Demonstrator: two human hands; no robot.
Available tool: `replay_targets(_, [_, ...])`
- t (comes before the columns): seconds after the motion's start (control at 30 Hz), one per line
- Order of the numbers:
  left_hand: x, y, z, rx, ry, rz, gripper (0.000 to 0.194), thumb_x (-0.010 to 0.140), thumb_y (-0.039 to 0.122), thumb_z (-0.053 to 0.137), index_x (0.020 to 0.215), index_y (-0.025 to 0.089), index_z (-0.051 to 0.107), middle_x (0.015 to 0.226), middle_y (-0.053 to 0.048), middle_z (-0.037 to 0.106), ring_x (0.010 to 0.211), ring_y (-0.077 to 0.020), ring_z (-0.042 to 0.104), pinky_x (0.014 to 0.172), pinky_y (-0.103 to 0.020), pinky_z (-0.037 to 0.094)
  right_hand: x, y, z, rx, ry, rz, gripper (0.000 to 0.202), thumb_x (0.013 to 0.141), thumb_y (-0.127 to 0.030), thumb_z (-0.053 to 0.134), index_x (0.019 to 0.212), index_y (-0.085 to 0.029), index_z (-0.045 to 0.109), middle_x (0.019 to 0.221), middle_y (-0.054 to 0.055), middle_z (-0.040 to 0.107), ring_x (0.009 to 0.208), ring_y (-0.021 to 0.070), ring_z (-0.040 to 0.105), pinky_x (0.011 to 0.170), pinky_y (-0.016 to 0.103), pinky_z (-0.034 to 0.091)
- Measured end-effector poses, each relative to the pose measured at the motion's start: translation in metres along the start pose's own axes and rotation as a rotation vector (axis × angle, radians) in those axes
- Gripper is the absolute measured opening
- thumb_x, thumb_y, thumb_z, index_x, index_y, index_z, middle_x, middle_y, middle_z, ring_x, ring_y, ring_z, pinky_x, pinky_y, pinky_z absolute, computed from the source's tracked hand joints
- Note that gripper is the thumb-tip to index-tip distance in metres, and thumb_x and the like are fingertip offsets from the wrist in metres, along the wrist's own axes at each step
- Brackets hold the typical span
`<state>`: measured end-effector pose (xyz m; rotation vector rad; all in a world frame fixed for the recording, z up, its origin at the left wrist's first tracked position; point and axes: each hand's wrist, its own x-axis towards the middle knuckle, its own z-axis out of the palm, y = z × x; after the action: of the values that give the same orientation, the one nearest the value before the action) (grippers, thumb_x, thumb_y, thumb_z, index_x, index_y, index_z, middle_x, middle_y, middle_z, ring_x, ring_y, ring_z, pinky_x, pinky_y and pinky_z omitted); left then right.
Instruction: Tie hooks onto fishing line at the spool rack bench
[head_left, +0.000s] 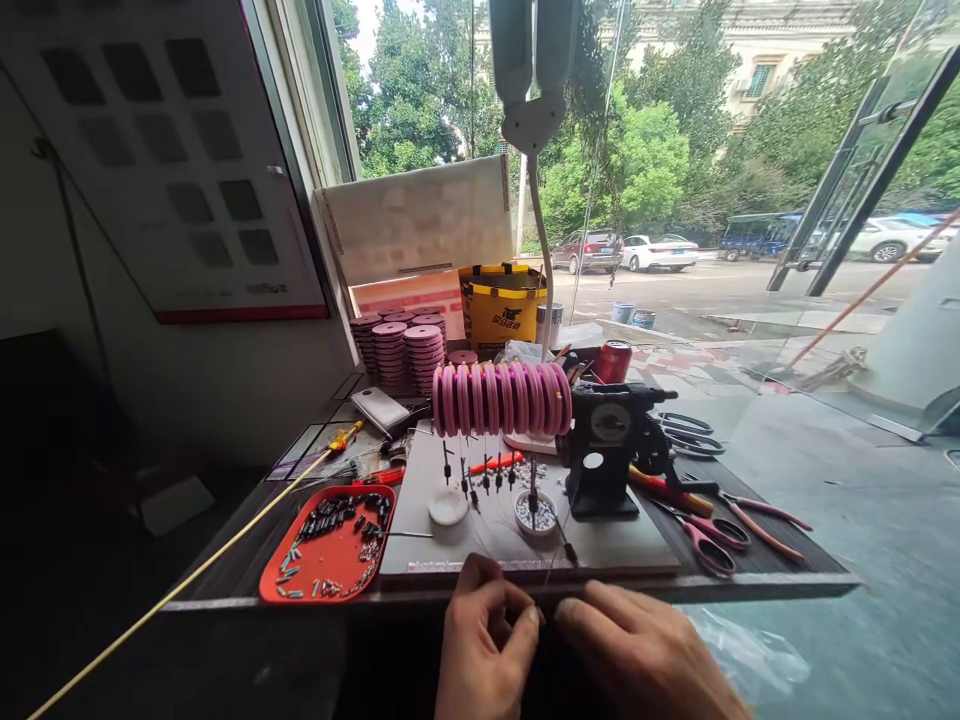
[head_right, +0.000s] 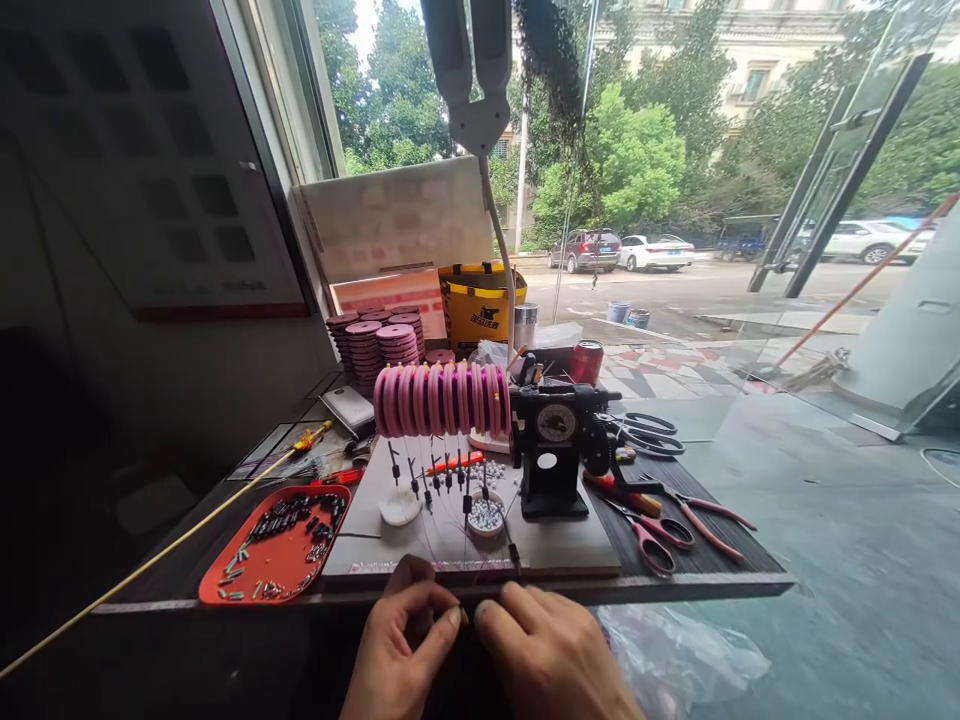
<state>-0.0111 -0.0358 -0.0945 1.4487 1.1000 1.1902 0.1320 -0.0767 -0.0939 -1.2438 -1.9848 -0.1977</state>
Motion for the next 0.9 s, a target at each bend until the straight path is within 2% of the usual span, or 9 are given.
replay_targets(0.1, [0.001, 0.0, -0.001, -0.048, -0.035, -0.007, 0.018, 0.062, 0.023, 0.069, 0.047, 0.015, 0.063, 0.064, 0.001, 0.044, 0.052, -0.0102, 0.038, 0.046, -0.021, 0.028, 0.032, 0.0, -0.014, -0.077, -0.113, -0.295, 0.025, 0.084, -0.01, 0.038, 0.074, -0.018, 0.06, 0.077, 0.008, 0.066, 0.054, 0.0157, 0.051, 0.049, 0.027, 0.033])
replay_targets(0.17, [0.003, -0.003, -0.003, -0.122, -0.047, -0.028, 0.025, 0.063, 0.032, 0.07, 0.047, 0.015, 0.062, 0.062, 0.001, 0.043, 0.054, -0.0112, 0.037, 0.048, -0.022, 0.029, 0.051, 0.001, -0.018, 0.017, -0.267, -0.302, 0.024, 0.084, -0.007, 0.04, 0.076, -0.019, 0.059, 0.078, 0.005, 0.066, 0.055, 0.0129, 0.051, 0.05, 0.024, 0.033])
replay_targets(0.27, [0.007, -0.007, -0.004, -0.22, -0.039, -0.073, 0.028, 0.063, 0.036, 0.071, 0.048, 0.014, 0.063, 0.059, 0.001, 0.043, 0.054, -0.0116, 0.037, 0.051, -0.023, 0.03, 0.068, 0.004, -0.016, 0.132, -0.402, -0.217, 0.023, 0.079, -0.002, 0.044, 0.071, -0.02, 0.055, 0.057, -0.003, 0.056, 0.046, 0.0086, 0.039, 0.045, 0.021, 0.026])
replay_targets(0.37, [0.008, -0.007, -0.003, -0.22, -0.026, -0.088, 0.024, 0.064, 0.029, 0.07, 0.046, 0.015, 0.062, 0.06, 0.001, 0.044, 0.049, -0.0098, 0.033, 0.048, -0.023, 0.027, 0.073, 0.004, -0.011, 0.167, -0.412, -0.127, 0.02, 0.072, -0.001, 0.047, 0.063, -0.019, 0.049, 0.051, -0.007, 0.042, 0.044, 0.0071, 0.026, 0.043, 0.022, 0.021])
replay_targets(0.47, [0.003, -0.002, 0.003, -0.129, 0.135, 0.064, 0.017, 0.063, 0.018, 0.069, 0.047, 0.018, 0.063, 0.064, 0.001, 0.043, 0.049, -0.0114, 0.035, 0.047, -0.024, 0.028, 0.073, 0.002, -0.008, 0.21, -0.397, 0.0, 0.021, 0.066, -0.001, 0.048, 0.057, -0.019, 0.041, 0.05, -0.009, 0.029, 0.046, 0.0072, 0.02, 0.043, 0.021, 0.019])
replay_targets(0.53, [-0.001, -0.001, 0.008, -0.065, 0.251, 0.221, 0.012, 0.062, 0.012, 0.069, 0.056, 0.022, 0.069, 0.072, -0.003, 0.051, 0.06, -0.017, 0.045, 0.058, -0.025, 0.035, 0.074, 0.002, -0.007, 0.224, -0.385, 0.048, 0.023, 0.064, 0.0, 0.047, 0.056, -0.019, 0.038, 0.051, -0.009, 0.024, 0.047, 0.0074, 0.017, 0.042, 0.02, 0.018])
replay_targets(0.6, [-0.005, -0.002, 0.011, -0.015, 0.269, 0.323, 0.017, 0.064, 0.009, 0.067, 0.066, 0.025, 0.073, 0.082, -0.008, 0.06, 0.074, -0.0239, 0.05, 0.075, -0.029, 0.037, 0.076, 0.003, -0.006, 0.227, -0.379, 0.073, 0.023, 0.065, -0.001, 0.048, 0.055, -0.019, 0.039, 0.051, -0.009, 0.022, 0.047, 0.0076, 0.016, 0.041, 0.019, 0.017])
replay_targets(0.8, [-0.004, -0.005, 0.009, 0.007, 0.178, 0.393, 0.025, 0.065, 0.005, 0.064, 0.066, 0.027, 0.075, 0.079, -0.011, 0.071, 0.07, -0.0251, 0.051, 0.074, -0.032, 0.038, 0.085, 0.006, 0.001, 0.245, -0.332, 0.158, 0.022, 0.078, -0.012, 0.049, 0.057, -0.016, 0.054, 0.046, -0.005, 0.04, 0.043, 0.007, 0.031, 0.046, 0.018, 0.028])
replay_targets(0.9, [0.001, 0.002, 0.007, -0.075, 0.107, 0.285, 0.018, 0.063, 0.009, 0.066, 0.056, 0.025, 0.072, 0.065, -0.008, 0.066, 0.065, -0.0221, 0.051, 0.067, -0.029, 0.039, 0.078, 0.007, -0.004, 0.268, -0.296, 0.18, 0.014, 0.081, -0.014, 0.05, 0.075, -0.017, 0.062, 0.054, -0.002, 0.055, 0.045, 0.0087, 0.042, 0.048, 0.018, 0.035])
